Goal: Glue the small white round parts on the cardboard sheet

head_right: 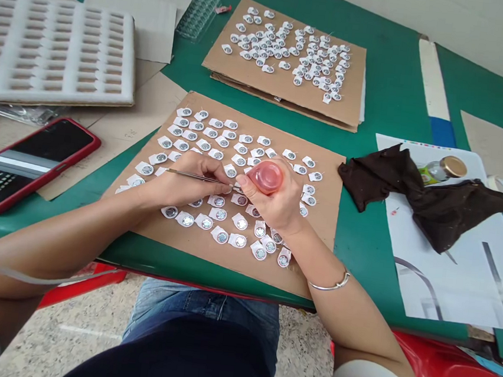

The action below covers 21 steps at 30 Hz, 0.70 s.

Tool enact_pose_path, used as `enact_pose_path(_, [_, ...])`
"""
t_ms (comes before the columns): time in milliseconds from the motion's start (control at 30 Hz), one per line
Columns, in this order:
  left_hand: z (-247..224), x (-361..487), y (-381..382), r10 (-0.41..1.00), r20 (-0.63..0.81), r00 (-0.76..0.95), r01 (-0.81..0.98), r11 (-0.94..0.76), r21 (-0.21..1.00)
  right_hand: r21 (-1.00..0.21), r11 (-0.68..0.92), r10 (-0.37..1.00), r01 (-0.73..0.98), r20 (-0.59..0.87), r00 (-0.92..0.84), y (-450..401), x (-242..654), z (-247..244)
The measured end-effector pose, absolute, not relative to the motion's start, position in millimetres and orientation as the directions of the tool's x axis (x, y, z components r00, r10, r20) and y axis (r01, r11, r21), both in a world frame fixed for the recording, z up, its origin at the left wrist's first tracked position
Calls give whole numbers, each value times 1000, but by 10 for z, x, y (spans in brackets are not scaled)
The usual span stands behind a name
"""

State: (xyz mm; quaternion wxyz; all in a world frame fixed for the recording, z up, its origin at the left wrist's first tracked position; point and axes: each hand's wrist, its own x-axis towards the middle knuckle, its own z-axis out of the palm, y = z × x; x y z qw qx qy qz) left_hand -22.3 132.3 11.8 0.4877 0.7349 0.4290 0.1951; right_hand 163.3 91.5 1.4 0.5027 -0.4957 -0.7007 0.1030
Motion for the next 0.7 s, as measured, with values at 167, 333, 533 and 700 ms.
enact_pose_path(167, [104,-222,1324,818,-132,561,440,-159,884,-642,483,797,595,603,4,914,1637,9])
enact_pose_path(333, [98,-230,1330,814,-127,567,445,-173,879,-647,453,810,613,586,21,917,1642,6])
enact_pose_path(533, [97,-235,1330,805,-113,582,444,-198,874,-643,414,825,645,564,31,916,1649,18])
enact_pose_path(700, [102,-234,1328,803,-135,581,464,-190,865,-634,411,819,655,572,40,922,1660,13])
